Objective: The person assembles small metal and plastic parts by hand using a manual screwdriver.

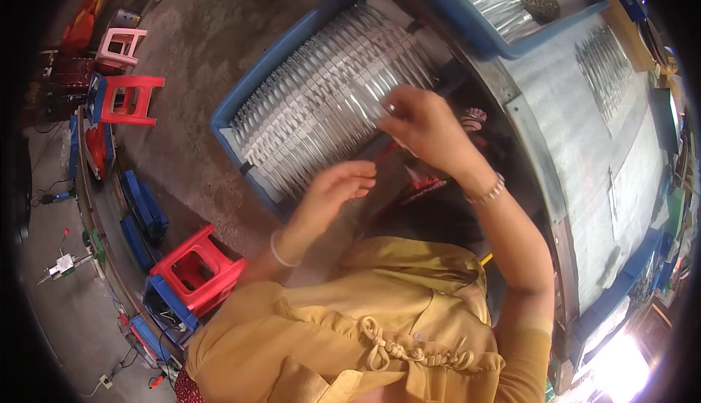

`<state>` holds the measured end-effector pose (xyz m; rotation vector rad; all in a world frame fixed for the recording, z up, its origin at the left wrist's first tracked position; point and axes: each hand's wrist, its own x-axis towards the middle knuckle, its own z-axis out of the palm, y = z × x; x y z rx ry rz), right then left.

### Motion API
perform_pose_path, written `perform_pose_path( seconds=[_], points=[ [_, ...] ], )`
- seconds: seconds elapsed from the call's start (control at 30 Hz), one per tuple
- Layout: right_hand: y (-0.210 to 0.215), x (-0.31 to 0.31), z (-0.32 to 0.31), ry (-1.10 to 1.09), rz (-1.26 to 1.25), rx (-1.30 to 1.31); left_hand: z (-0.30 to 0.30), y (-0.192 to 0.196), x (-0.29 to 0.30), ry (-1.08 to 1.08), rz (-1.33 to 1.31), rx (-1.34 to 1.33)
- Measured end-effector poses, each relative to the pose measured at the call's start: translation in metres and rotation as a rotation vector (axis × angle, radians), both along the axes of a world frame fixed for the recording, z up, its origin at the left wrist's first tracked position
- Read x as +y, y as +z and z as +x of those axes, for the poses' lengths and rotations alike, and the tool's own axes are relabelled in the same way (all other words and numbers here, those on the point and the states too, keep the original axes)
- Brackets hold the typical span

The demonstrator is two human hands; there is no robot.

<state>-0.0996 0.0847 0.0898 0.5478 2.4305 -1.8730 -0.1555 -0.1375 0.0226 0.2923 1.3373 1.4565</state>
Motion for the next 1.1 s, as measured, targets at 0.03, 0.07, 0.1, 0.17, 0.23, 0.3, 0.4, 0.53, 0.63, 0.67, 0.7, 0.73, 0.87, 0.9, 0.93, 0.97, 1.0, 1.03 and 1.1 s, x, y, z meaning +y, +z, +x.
perform_pose_path(
  seconds=[0.03,0.07,0.1,0.17,0.23,0.3,0.4,0.53,0.63,0.67,0.7,0.73,0.87,0.9,0.93,0.97,1.0,1.03,1.1],
  points=[
    [-0.009,-0.006,-0.02,-0.073,-0.116,-0.067,0.007,-0.006,-0.004,0.028,0.019,0.109],
    [-0.023,-0.01,-0.038,-0.053,-0.054,0.016,0.011,-0.009,-0.004,0.039,0.03,0.19],
    [-0.044,-0.015,-0.056,-0.03,0.004,0.097,0.014,-0.013,-0.006,0.051,0.037,0.269],
    [-0.067,-0.024,-0.093,-0.026,-0.034,0.13,0.016,-0.023,-0.01,0.012,0.057,0.334],
    [-0.084,-0.037,-0.125,-0.03,0.148,0.175,0.016,-0.026,-0.01,0.042,0.047,0.352],
    [-0.095,-0.047,-0.149,-0.042,0.23,0.198,0.017,-0.022,-0.008,0.065,0.035,0.312],
    [-0.098,-0.054,-0.17,-0.012,0.339,0.125,0.015,-0.017,-0.007,0.064,-0.051,0.118],
    [-0.103,-0.055,-0.185,0.026,0.414,0.102,0.014,-0.015,-0.005,0.057,-0.048,0.125],
    [-0.104,-0.057,-0.19,0.012,0.4,0.142,0.01,-0.015,-0.006,0.033,-0.009,0.218],
    [-0.104,-0.059,-0.19,0.018,0.397,0.136,0.011,-0.017,-0.008,0.037,-0.012,0.211],
    [-0.103,-0.059,-0.191,0.024,0.41,0.143,0.011,-0.02,-0.009,0.053,0.004,0.191],
    [-0.102,-0.06,-0.191,0.031,0.422,0.151,0.012,-0.022,-0.01,0.07,0.02,0.17],
    [-0.114,-0.063,-0.196,0.027,0.471,0.145,0.012,-0.022,-0.015,0.079,-0.001,0.138],
    [-0.113,-0.063,-0.196,0.027,0.448,0.144,0.011,-0.023,-0.016,0.072,0.002,0.157],
    [-0.111,-0.064,-0.196,0.025,0.425,0.144,0.011,-0.023,-0.017,0.063,0.006,0.176],
    [-0.109,-0.066,-0.196,0.017,0.428,0.144,0.01,-0.024,-0.019,0.056,0.009,0.179],
    [-0.106,-0.066,-0.196,0.005,0.401,0.129,0.01,-0.026,-0.019,0.084,0.023,0.173],
    [-0.104,-0.06,-0.192,-0.021,0.381,0.106,0.012,-0.026,-0.014,0.097,0.046,0.159],
    [-0.113,-0.051,-0.189,-0.047,0.418,0.278,0.01,-0.022,-0.01,0.069,0.017,0.175]
  ],
)
